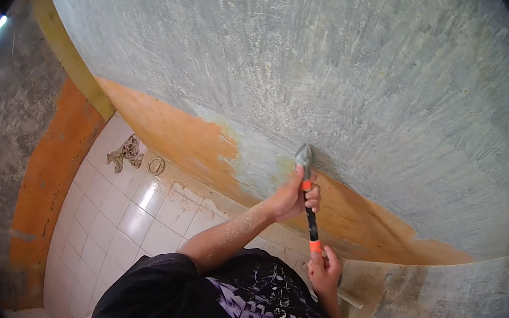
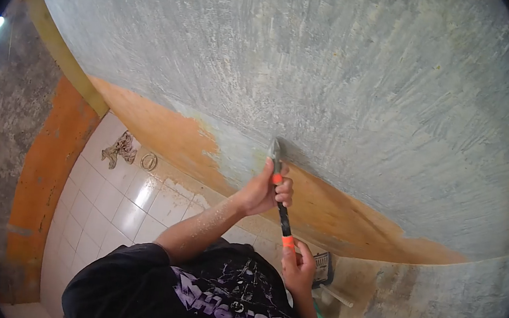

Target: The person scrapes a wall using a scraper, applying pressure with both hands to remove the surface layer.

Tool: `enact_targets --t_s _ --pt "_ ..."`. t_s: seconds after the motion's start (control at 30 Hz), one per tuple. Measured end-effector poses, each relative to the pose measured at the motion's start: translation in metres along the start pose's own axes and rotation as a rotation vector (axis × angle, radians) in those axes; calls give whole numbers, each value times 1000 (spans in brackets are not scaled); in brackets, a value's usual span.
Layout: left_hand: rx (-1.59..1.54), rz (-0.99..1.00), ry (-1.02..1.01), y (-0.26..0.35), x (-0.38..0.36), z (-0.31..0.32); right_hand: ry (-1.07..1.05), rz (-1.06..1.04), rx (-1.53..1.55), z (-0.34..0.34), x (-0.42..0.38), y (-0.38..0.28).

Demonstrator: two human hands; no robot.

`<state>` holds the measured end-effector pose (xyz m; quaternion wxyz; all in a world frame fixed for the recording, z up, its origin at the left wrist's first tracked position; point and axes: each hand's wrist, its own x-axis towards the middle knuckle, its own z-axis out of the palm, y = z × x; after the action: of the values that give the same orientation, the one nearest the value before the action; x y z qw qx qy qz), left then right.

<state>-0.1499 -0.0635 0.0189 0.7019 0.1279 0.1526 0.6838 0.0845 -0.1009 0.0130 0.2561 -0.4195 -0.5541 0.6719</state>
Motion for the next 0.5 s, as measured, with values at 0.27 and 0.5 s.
enact_targets --t_s 0.27,0.5 --pt "-1 45 -24 -4 3 -12 8 8 -42 12 2 7" --pt "39 67 -64 7 -5 -12 12 -29 -131 14 7 1"
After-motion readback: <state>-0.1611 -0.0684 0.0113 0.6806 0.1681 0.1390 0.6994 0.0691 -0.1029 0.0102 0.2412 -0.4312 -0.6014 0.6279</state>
